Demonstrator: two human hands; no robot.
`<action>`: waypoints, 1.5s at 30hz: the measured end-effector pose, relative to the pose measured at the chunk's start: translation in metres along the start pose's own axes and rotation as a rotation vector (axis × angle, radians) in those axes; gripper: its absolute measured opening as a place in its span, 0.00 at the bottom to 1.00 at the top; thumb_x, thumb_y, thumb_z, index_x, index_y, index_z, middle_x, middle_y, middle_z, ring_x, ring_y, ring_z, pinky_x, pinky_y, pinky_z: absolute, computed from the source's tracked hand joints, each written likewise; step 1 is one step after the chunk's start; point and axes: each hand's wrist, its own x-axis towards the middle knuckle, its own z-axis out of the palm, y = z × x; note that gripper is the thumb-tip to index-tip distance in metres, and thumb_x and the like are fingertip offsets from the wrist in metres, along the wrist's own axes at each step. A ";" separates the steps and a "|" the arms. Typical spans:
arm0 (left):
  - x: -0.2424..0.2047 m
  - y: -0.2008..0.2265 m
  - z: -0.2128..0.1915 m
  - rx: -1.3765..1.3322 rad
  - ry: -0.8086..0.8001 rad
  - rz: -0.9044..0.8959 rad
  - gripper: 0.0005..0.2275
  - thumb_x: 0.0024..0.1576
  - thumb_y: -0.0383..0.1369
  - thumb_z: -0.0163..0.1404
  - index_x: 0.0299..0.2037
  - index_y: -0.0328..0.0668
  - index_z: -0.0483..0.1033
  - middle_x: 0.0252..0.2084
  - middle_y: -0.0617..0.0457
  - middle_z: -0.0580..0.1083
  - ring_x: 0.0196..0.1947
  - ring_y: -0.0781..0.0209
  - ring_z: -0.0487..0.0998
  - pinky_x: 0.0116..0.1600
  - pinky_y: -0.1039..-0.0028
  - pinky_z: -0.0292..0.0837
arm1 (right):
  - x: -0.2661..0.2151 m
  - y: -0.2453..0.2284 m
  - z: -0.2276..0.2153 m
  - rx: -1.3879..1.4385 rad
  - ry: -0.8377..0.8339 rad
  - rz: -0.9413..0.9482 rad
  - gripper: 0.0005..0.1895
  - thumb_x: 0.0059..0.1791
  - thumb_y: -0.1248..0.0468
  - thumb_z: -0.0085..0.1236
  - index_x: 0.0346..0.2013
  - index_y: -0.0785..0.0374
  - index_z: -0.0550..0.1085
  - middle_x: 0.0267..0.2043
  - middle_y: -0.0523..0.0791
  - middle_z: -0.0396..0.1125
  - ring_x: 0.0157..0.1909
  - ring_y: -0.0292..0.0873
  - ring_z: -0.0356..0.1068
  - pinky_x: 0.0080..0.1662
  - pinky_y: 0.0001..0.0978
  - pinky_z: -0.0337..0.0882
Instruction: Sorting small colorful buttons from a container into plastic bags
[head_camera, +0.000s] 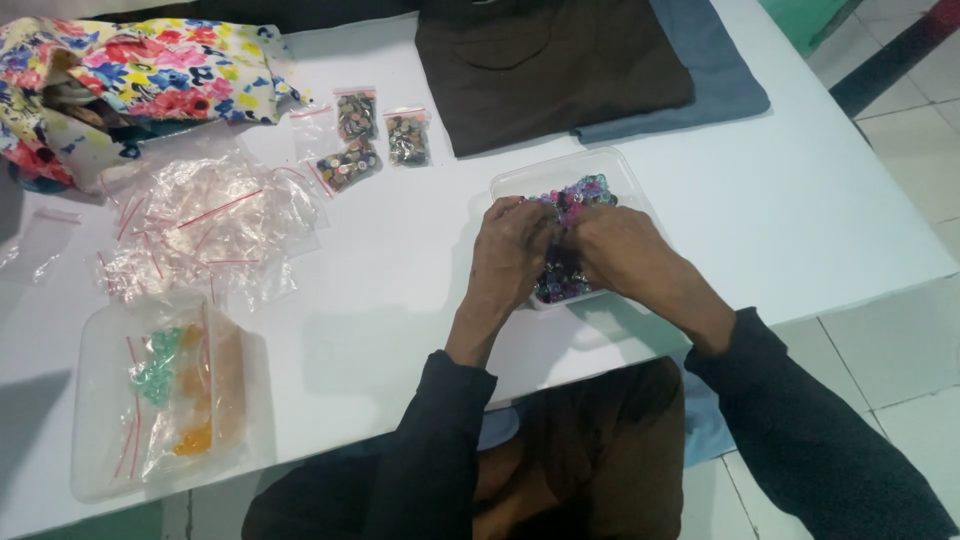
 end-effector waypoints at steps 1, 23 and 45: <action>0.001 0.000 0.000 0.000 0.003 0.001 0.07 0.56 0.26 0.59 0.43 0.46 0.80 0.37 0.52 0.81 0.46 0.56 0.84 0.72 0.65 0.57 | 0.007 0.005 0.015 -0.002 0.001 -0.001 0.09 0.45 0.61 0.61 0.38 0.55 0.82 0.34 0.45 0.73 0.39 0.51 0.76 0.40 0.47 0.78; 0.001 0.022 -0.011 0.058 -0.085 -0.102 0.06 0.61 0.29 0.54 0.46 0.46 0.76 0.40 0.47 0.80 0.49 0.53 0.82 0.74 0.63 0.55 | -0.024 0.011 -0.056 0.065 -0.205 0.062 0.11 0.49 0.62 0.60 0.44 0.61 0.79 0.36 0.51 0.78 0.43 0.54 0.80 0.45 0.45 0.80; -0.010 0.012 -0.001 0.411 0.027 -0.070 0.05 0.66 0.32 0.47 0.50 0.52 0.71 0.44 0.55 0.75 0.46 0.55 0.80 0.61 0.58 0.68 | 0.015 0.031 -0.019 0.081 0.039 0.044 0.13 0.48 0.62 0.55 0.47 0.56 0.79 0.42 0.51 0.72 0.44 0.58 0.77 0.43 0.53 0.79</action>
